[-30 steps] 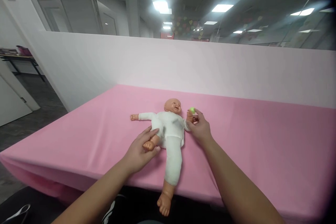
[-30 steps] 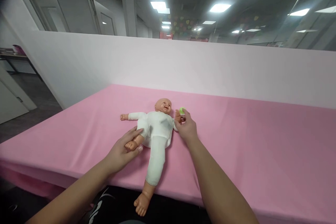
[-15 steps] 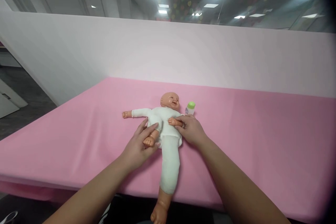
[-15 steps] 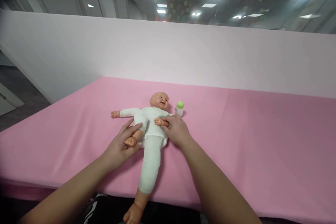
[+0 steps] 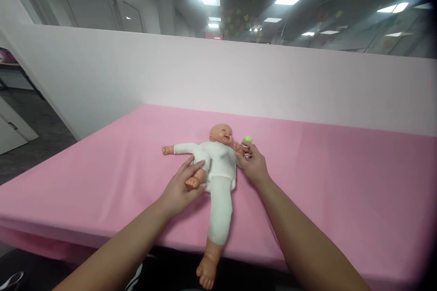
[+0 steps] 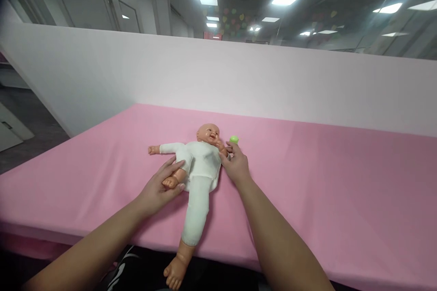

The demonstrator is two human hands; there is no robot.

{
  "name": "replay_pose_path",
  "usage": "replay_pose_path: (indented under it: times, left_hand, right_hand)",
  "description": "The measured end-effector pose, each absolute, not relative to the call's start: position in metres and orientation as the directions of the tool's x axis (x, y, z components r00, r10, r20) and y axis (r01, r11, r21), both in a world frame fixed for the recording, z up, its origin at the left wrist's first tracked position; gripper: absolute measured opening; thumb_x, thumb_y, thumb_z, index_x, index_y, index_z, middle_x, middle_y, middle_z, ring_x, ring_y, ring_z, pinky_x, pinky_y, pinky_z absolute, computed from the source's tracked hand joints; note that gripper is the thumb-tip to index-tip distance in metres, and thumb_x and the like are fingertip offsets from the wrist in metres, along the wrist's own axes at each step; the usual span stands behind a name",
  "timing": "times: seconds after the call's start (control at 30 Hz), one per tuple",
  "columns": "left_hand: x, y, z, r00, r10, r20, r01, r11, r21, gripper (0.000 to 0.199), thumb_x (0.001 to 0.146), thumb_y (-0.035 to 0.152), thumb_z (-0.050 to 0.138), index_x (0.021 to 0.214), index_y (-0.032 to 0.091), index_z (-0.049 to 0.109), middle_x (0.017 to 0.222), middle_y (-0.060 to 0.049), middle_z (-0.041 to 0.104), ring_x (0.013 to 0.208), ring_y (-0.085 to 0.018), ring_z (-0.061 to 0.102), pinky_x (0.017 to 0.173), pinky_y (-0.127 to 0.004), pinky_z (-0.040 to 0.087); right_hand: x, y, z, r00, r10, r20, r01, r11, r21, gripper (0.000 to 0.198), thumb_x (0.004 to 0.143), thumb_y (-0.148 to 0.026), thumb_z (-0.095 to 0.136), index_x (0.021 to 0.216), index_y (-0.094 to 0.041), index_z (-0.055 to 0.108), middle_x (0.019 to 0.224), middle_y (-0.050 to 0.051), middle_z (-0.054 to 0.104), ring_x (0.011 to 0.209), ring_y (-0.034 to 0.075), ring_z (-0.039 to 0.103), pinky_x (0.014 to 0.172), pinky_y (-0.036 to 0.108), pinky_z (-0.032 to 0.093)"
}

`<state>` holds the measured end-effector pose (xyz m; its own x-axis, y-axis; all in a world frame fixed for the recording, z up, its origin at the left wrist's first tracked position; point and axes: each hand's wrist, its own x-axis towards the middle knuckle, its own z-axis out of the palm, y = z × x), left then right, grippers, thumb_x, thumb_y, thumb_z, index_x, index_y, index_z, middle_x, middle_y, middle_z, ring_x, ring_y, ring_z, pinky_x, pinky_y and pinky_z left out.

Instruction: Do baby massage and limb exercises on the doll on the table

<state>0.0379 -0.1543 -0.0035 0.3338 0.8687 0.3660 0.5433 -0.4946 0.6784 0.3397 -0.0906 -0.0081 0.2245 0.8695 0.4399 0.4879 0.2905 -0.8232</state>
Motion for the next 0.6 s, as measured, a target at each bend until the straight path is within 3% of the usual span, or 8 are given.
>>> replay_pose_path:
  times: [0.13,0.3,0.47,0.6]
  left_hand:
    - [0.035,-0.161,-0.003,0.314,0.864,0.394,0.509,-0.504,0.698,0.065,0.095,0.047,0.069,0.155,0.031,0.05,0.164,-0.008,0.043,0.161,-0.031,0.02,0.127,-0.056,0.03]
    - [0.023,-0.188,0.001,0.321,0.844,0.429,0.535,-0.535,0.653,0.063,0.094,0.045,0.07,0.153,0.032,0.052,0.167,-0.008,0.038,0.159,-0.032,0.025,0.127,-0.053,0.033]
    - [0.003,-0.229,0.003,0.322,0.844,0.429,0.543,-0.536,0.646,0.058,0.097,0.04,0.066,0.153,0.034,0.053,0.17,-0.007,0.033,0.156,-0.032,0.033,0.123,-0.053,0.038]
    - [-0.01,-0.254,-0.003,0.337,0.85,0.404,0.612,-0.524,0.592,0.061,0.096,0.035,0.067,0.154,0.037,0.051,0.169,-0.006,0.035,0.154,-0.033,0.037,0.12,-0.052,0.042]
  right_hand:
    - [0.354,-0.086,-0.012,0.412,0.811,0.415,0.408,0.242,-0.88,0.067,0.083,-0.051,0.074,0.142,-0.023,0.056,0.108,0.007,0.076,0.091,0.022,0.071,0.085,0.035,0.055]
    - [0.378,-0.078,-0.019,0.522,0.794,0.312,0.395,0.1,-0.913,0.066,0.084,-0.051,0.069,0.143,-0.025,0.052,0.108,0.006,0.076,0.098,0.024,0.074,0.085,0.033,0.057]
    - [0.399,-0.07,-0.024,0.528,0.831,0.175,0.477,-0.12,-0.871,0.059,0.084,-0.043,0.066,0.139,-0.025,0.053,0.125,0.009,0.074,0.11,0.025,0.072,0.094,0.034,0.055]
    - [0.411,-0.067,-0.026,0.476,0.875,0.089,0.509,-0.191,-0.839,0.057,0.08,-0.044,0.07,0.131,-0.021,0.059,0.124,0.013,0.074,0.113,0.032,0.071,0.098,0.042,0.054]
